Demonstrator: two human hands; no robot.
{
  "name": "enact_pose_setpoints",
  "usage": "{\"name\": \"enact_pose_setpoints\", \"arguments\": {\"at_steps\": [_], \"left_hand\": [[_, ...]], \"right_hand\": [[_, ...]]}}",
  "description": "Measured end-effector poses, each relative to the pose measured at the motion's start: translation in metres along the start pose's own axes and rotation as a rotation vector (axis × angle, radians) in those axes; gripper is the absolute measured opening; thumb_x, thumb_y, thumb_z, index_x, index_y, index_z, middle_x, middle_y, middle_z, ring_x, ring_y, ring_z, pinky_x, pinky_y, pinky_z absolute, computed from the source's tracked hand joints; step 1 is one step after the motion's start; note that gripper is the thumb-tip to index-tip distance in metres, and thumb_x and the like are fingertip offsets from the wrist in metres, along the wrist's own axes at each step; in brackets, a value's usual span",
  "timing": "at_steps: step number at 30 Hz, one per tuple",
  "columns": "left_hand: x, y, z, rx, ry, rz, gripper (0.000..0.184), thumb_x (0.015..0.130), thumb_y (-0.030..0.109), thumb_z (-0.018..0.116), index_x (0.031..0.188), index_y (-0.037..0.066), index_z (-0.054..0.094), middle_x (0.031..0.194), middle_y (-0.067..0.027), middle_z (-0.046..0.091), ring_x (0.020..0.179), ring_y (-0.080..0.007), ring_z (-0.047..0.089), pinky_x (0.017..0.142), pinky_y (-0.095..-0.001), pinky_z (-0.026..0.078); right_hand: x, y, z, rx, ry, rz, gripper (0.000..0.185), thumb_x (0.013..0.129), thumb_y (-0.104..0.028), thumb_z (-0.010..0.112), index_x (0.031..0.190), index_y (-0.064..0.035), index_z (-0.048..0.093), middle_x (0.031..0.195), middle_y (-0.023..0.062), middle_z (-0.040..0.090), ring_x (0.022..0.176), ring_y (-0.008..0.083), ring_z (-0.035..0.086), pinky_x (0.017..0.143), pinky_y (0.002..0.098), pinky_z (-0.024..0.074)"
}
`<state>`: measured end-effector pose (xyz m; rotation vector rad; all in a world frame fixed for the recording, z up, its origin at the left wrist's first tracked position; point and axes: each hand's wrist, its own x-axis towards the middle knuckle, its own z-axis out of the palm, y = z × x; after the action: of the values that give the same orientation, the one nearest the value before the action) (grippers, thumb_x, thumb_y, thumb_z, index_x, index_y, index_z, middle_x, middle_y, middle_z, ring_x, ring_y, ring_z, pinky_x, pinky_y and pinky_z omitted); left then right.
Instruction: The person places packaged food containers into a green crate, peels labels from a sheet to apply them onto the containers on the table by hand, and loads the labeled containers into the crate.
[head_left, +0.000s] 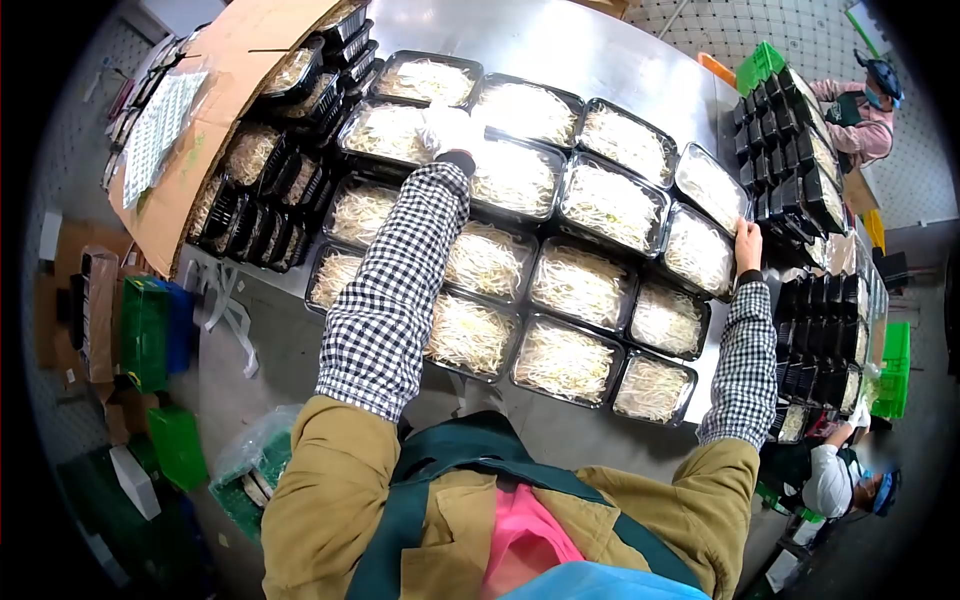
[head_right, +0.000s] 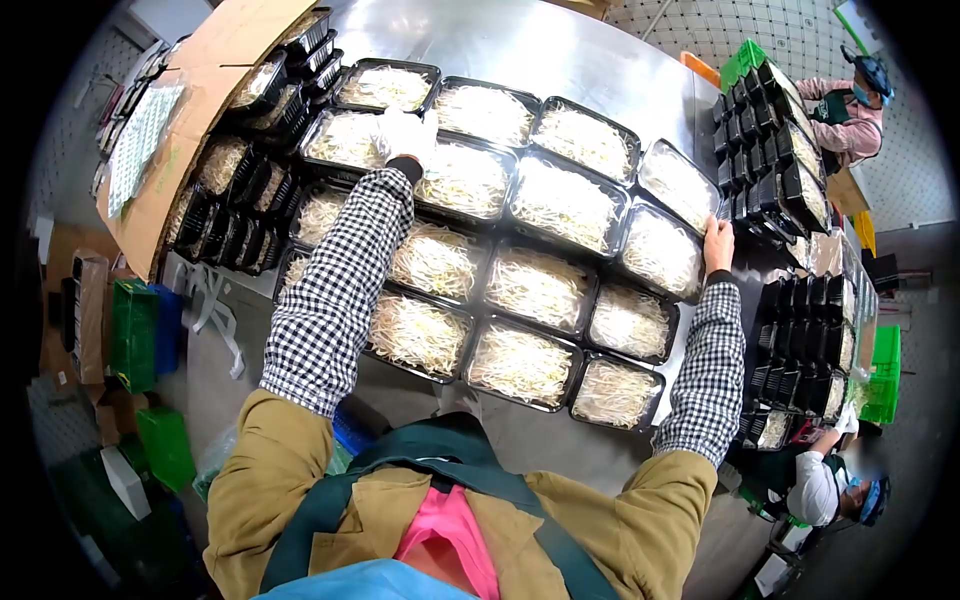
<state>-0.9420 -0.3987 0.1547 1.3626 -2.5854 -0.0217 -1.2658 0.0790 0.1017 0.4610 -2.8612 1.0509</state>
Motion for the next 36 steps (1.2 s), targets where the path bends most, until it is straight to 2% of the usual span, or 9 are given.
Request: {"name": "enact_pose_setpoints", "arguments": {"at_steps": [6,9,10,11,19,27,29,33,36], "left_hand": [[0.001,-0.014,-0.012,-0.497,0.061,0.16,0.046,0.087,0.044,0.048,0.085,0.002,0.065,0.097,-0.0175,0.06,0.09,-0.033,0.054,0.081,-0.0424,0.043],[-0.045,-0.034,-0.081,-0.466,0.174,0.314,0.041,0.084,0.043,0.053,0.09,0.003,0.064,0.089,-0.0175,0.059,0.079,-0.0283,0.061,0.066,-0.0407,0.051],[-0.06,-0.053,-0.085,-0.174,0.474,0.478,0.039,0.087,0.04,0.05,0.086,0.003,0.063,0.088,-0.0201,0.058,0.079,-0.0296,0.062,0.063,-0.0409,0.051],[-0.079,-0.069,-0.106,-0.599,0.358,0.133,0.04,0.087,0.041,0.05,0.083,0.003,0.063,0.083,-0.0196,0.06,0.074,-0.0297,0.062,0.059,-0.0392,0.051],[-0.366,-0.313,-0.192,-0.707,0.626,-0.353,0.027,0.079,0.027,0.066,0.071,0.004,0.055,0.076,-0.0125,0.054,0.065,-0.0312,0.057,0.057,-0.0396,0.047],[-0.759,-0.505,-0.24,-0.074,0.79,-1.042,0.028,0.082,0.019,0.065,0.064,0.003,0.051,0.073,-0.0133,0.052,0.067,-0.0293,0.053,0.061,-0.0394,0.044],[-0.858,-0.528,-0.247,0.047,0.586,-1.332,0.025,0.084,0.022,0.063,0.071,0.002,0.055,0.085,-0.0165,0.056,0.078,-0.0329,0.055,0.068,-0.0415,0.045],[-0.986,-0.525,-0.274,0.324,0.643,-1.557,0.026,0.086,0.017,0.06,0.069,0.0,0.051,0.079,-0.0164,0.054,0.075,-0.0328,0.053,0.068,-0.0399,0.043],[-1.025,-0.504,-0.292,0.28,0.715,-1.798,0.027,0.086,0.013,0.058,0.068,-0.002,0.047,0.072,-0.0165,0.049,0.07,-0.0318,0.048,0.064,-0.0402,0.039]], "right_hand": [[-0.026,-0.09,-0.067,-0.215,0.105,-0.178,0.032,0.092,-0.032,0.052,0.093,0.0008,0.054,0.088,0.0229,0.062,0.083,0.0366,0.061,0.074,0.0419,0.0467],[-0.058,-0.184,-0.106,-0.389,0.072,-0.404,0.024,0.095,-0.027,0.047,0.094,-0.0027,0.05,0.088,0.0236,0.058,0.083,0.0399,0.06,0.071,0.0439,0.0467],[-0.055,-0.19,-0.116,-0.394,-0.068,-0.583,0.021,0.095,-0.025,0.046,0.094,-0.0044,0.048,0.084,0.0206,0.054,0.078,0.0384,0.058,0.069,0.0429,0.0463],[-0.052,-0.202,-0.113,-0.555,-0.033,-0.68,0.018,0.096,-0.023,0.045,0.091,-0.0057,0.046,0.081,0.0185,0.051,0.073,0.035,0.055,0.067,0.04,0.0452],[-0.298,-0.471,-0.04,-0.236,-0.352,-1.127,0.021,0.095,-0.022,0.049,0.105,-0.0036,0.048,0.091,0.0227,0.06,0.082,0.0402,0.059,0.067,0.0426,0.0469],[-0.72,-0.642,0.135,-0.079,-1.181,-1.805,0.022,0.089,-0.016,0.056,0.104,-0.0039,0.045,0.09,0.0238,0.06,0.08,0.0433,0.059,0.064,0.0457,0.0474],[-0.826,-0.663,0.191,0.006,-1.339,-2.046,0.025,0.089,-0.018,0.055,0.105,-0.0024,0.042,0.081,0.0251,0.059,0.075,0.0442,0.058,0.063,0.0487,0.0461],[-1.031,-0.692,0.274,0.115,-1.292,-2.357,0.025,0.085,-0.016,0.05,0.1,0.0003,0.039,0.072,0.0223,0.059,0.069,0.043,0.058,0.057,0.0512,0.0454],[-1.158,-0.696,0.286,0.023,-0.946,-2.44,0.012,0.086,-0.011,0.046,0.092,0.0,0.045,0.07,0.0184,0.062,0.061,0.0345,0.064,0.051,0.0447,0.0501]]}}
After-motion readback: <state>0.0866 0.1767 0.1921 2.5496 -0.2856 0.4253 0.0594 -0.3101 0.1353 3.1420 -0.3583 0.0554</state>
